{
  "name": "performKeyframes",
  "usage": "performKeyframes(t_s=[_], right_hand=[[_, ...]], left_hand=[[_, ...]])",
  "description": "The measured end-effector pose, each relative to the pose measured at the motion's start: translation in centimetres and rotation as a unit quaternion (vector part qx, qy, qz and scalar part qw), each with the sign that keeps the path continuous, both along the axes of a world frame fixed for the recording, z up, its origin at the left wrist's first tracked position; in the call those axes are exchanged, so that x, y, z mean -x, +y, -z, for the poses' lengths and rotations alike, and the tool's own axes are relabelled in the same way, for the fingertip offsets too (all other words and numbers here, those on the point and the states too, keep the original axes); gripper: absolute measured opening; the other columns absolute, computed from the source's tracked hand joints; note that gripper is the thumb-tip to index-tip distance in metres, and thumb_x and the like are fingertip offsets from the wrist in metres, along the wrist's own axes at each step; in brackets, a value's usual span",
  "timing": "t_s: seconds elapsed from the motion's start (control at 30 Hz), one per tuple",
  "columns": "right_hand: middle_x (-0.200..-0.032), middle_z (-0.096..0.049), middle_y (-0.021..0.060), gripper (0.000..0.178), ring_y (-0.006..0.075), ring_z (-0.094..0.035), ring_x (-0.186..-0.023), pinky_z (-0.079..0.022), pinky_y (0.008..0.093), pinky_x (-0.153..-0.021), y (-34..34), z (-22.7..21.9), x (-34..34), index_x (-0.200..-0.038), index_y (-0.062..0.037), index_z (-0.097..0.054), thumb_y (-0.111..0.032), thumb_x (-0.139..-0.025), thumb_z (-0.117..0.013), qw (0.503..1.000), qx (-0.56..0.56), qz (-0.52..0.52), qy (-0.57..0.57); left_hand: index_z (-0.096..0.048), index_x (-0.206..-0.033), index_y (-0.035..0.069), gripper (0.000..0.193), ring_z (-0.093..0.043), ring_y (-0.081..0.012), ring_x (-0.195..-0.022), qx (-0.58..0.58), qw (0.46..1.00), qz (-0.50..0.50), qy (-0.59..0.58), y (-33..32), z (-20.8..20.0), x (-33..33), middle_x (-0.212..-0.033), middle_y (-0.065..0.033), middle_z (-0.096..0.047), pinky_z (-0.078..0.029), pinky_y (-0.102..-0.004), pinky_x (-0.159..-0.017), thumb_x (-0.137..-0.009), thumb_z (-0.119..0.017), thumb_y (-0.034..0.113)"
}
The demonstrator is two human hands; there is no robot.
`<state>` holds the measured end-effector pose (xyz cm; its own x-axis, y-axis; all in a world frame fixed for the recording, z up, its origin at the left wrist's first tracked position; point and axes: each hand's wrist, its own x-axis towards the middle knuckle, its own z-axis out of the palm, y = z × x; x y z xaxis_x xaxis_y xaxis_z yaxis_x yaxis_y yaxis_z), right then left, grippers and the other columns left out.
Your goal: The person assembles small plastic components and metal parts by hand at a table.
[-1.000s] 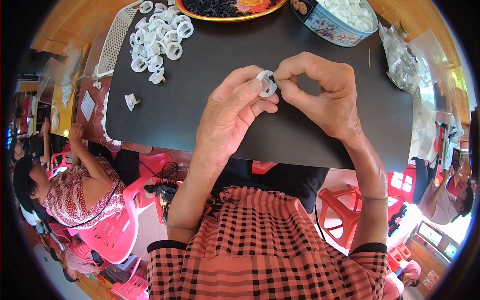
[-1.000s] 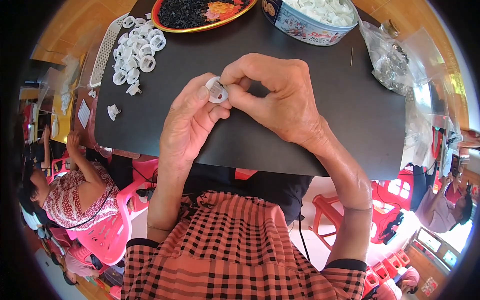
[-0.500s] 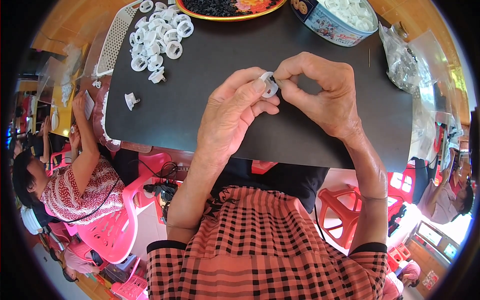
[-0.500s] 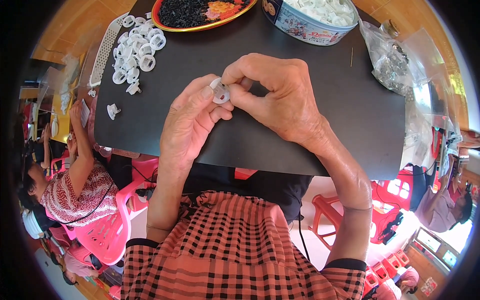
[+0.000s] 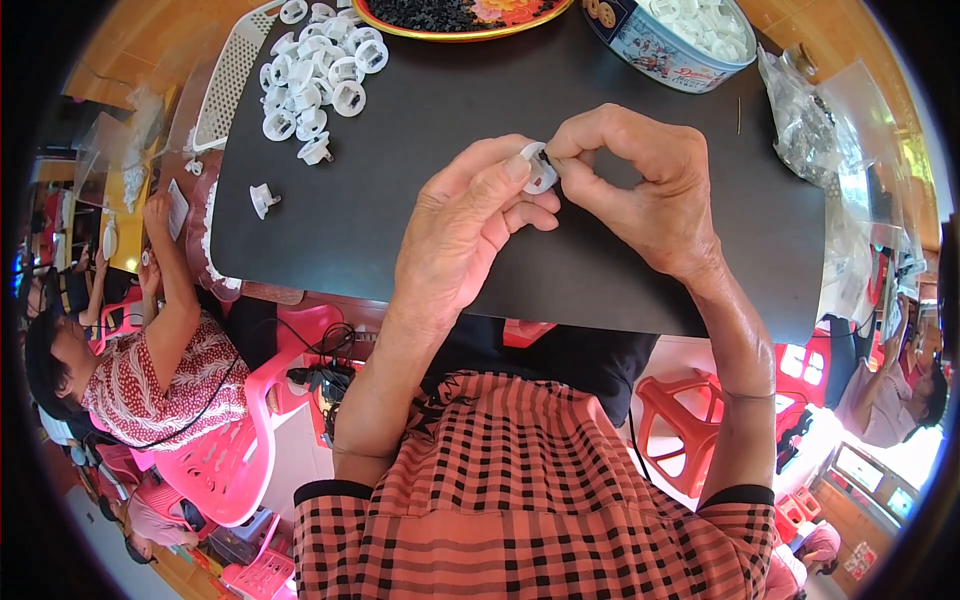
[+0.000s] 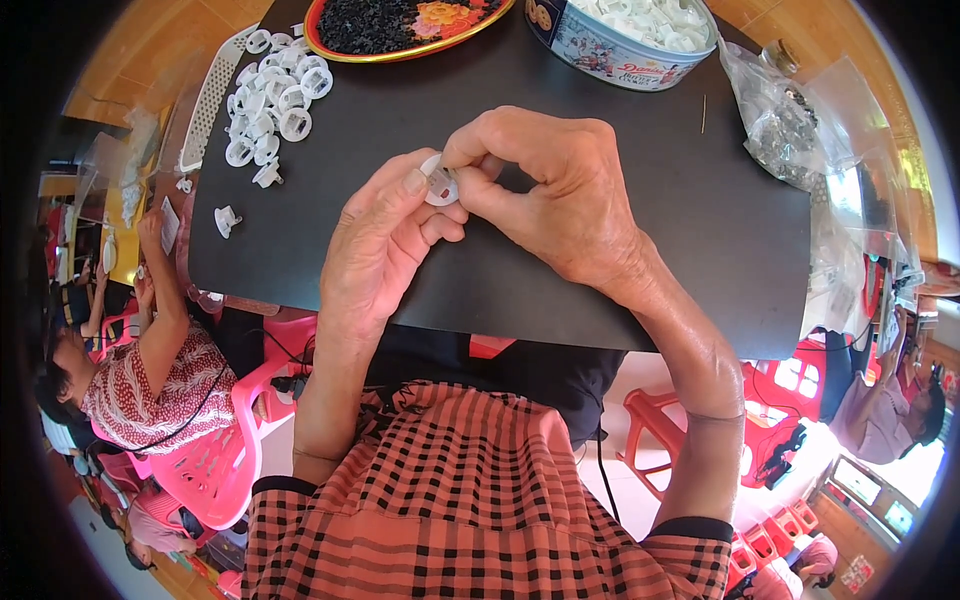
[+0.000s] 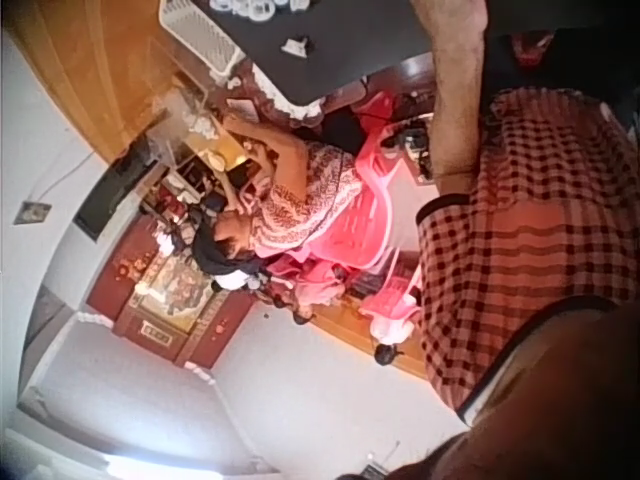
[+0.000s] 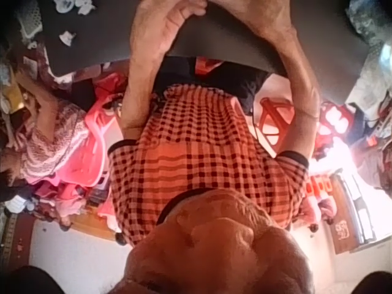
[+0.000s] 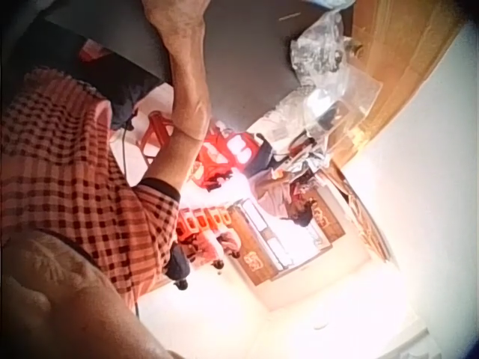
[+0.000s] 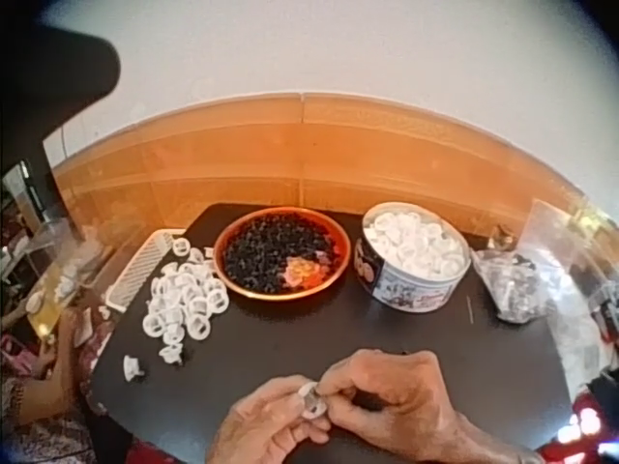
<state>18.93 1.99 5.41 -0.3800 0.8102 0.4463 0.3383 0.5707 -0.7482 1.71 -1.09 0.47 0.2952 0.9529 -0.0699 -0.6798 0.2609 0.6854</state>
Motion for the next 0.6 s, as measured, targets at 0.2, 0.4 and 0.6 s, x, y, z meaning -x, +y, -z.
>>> performKeyframes(t_s=[0.2,0.4,0.6], right_hand=[[-0.073,-0.064,0.0041,0.007,0.0109,-0.062,-0.064,-0.049,0.0237,-0.059,0.37,0.12,0.45,-0.081,-0.0023,-0.064,0.001,-0.076,-0.068,1.000,0.006,-0.006,0.004],[-0.073,-0.064,0.0043,0.007,0.0109,-0.062,-0.064,-0.049,0.0235,-0.059,0.68,0.27,0.80,-0.081,-0.0022,-0.065,0.001,-0.076,-0.068,1.000,0.008,-0.006,0.000],[-0.073,-0.064,0.0043,0.007,0.0111,-0.062,-0.064,-0.049,0.0236,-0.059,0.82,0.31,1.02,-0.081,-0.0021,-0.065,0.001,-0.076,-0.068,1.000,0.011,-0.005,-0.002]], left_hand=[[-0.058,-0.112,-0.004,0.026,-0.064,-0.0191,-0.083,-0.002,1.000,-0.004,-0.008,0.27,0.15,0.32,-0.097,-0.0119,-0.063,-0.054,-0.0315,-0.072,-0.094,-0.057,0.015],[-0.059,-0.111,-0.004,0.025,-0.063,-0.0184,-0.082,0.000,1.000,-0.011,-0.003,0.54,0.14,0.62,-0.096,-0.0113,-0.063,-0.054,-0.0313,-0.071,-0.094,-0.058,0.014],[-0.059,-0.111,-0.004,0.025,-0.063,-0.0185,-0.082,0.001,1.000,-0.015,0.002,0.65,0.23,0.71,-0.096,-0.0113,-0.063,-0.055,-0.0309,-0.071,-0.094,-0.058,0.014]])
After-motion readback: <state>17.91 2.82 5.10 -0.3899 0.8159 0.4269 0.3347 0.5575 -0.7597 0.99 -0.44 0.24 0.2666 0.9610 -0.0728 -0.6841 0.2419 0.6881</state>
